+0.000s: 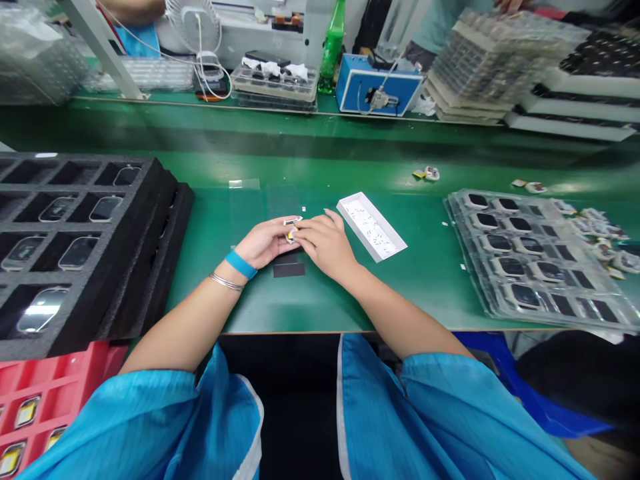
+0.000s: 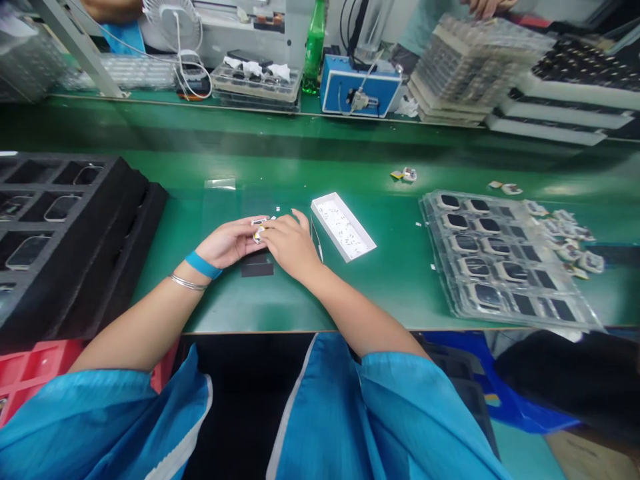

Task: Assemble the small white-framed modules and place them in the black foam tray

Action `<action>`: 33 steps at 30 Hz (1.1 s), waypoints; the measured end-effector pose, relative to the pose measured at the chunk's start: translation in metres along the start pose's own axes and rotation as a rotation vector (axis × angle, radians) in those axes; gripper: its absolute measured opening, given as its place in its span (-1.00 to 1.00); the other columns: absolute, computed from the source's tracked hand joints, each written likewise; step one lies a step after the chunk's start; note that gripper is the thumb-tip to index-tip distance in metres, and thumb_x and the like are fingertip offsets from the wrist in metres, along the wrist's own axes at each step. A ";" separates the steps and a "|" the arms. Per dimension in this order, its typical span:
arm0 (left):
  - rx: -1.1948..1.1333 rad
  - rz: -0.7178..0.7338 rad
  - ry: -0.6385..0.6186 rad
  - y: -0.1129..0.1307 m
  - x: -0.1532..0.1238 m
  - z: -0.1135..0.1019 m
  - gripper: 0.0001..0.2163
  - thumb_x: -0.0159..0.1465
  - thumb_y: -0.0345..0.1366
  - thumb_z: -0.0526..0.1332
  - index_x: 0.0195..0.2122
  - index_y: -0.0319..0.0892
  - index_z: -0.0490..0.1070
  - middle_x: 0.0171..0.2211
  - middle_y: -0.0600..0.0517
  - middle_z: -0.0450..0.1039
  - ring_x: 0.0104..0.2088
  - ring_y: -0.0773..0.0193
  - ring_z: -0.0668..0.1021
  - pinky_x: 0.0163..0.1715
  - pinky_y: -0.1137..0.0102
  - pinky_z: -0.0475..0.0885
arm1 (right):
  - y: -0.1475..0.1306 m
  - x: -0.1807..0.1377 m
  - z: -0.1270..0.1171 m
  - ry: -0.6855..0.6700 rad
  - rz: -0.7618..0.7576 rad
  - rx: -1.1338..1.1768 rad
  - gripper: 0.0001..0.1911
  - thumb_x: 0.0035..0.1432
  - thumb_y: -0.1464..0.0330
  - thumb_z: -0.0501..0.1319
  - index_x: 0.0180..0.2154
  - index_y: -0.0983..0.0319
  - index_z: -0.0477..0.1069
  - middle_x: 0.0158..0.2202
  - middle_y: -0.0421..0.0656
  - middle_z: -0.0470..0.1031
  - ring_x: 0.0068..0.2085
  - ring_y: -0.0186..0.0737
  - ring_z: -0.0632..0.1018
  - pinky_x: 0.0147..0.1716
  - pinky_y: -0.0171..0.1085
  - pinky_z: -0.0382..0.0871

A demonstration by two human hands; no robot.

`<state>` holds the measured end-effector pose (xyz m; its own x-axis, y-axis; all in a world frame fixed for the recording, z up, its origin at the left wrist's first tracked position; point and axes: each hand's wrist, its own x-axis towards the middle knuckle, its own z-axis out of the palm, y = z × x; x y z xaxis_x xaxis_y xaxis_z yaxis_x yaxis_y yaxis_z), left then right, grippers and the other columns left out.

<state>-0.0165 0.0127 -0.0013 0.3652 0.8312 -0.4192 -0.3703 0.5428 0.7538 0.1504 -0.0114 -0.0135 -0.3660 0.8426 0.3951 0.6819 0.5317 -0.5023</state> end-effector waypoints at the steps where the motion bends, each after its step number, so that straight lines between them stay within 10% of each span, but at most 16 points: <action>1: 0.017 0.019 -0.013 -0.001 0.000 -0.001 -0.77 0.14 -0.54 0.24 -0.16 -0.29 0.51 -0.30 -0.04 0.56 -0.34 0.35 0.60 -0.14 0.37 0.55 | 0.002 0.001 0.001 0.018 0.026 0.045 -0.87 0.24 0.39 0.20 -0.28 0.12 0.54 -0.05 -0.15 0.54 0.03 -0.07 0.44 0.24 0.12 0.10; 10: 0.115 0.090 -0.077 -0.005 0.000 -0.004 -0.64 -0.02 -0.53 0.43 -0.16 -0.27 0.53 -0.26 -0.09 0.62 -0.32 0.27 0.64 -0.18 0.36 0.57 | 0.025 0.006 0.021 -0.184 0.355 0.944 -0.35 0.05 0.35 0.32 0.17 0.14 0.20 -0.04 -0.09 0.48 -0.07 -0.18 0.57 -0.04 -0.14 0.53; 24: 0.143 0.206 -0.044 -0.001 -0.005 -0.002 -0.65 -0.01 -0.43 0.47 -0.17 -0.28 0.53 -0.29 -0.08 0.61 -0.33 0.27 0.63 -0.08 0.22 0.53 | 0.020 0.006 0.023 -0.082 0.365 0.989 -0.22 -0.09 0.11 0.46 0.14 0.12 0.26 0.04 -0.05 0.53 0.04 -0.06 0.57 0.07 -0.05 0.49; 30: -0.068 0.392 -0.011 0.006 -0.102 -0.021 -0.62 0.19 -0.29 0.33 0.05 -0.20 0.46 0.01 -0.18 0.53 -0.03 0.09 0.60 0.11 0.16 0.42 | 0.029 0.009 0.020 -0.034 0.406 1.014 -0.30 -0.03 0.00 0.40 0.09 0.09 0.30 -0.06 -0.08 0.59 -0.02 -0.07 0.61 0.05 -0.01 0.50; 33: 0.193 0.650 0.277 0.012 -0.169 -0.047 -0.50 0.13 -0.19 0.38 0.11 -0.11 0.43 0.03 -0.12 0.51 0.02 0.02 0.57 0.03 0.16 0.46 | 0.031 0.009 0.025 0.014 0.379 0.893 -0.33 -0.05 -0.05 0.38 0.02 0.14 0.36 -0.13 -0.06 0.61 -0.08 -0.05 0.62 0.05 0.05 0.48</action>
<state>-0.1222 -0.1159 0.0548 -0.1158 0.9920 0.0495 -0.2727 -0.0797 0.9588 0.1519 0.0146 -0.0449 -0.2093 0.9734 0.0930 0.0189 0.0991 -0.9949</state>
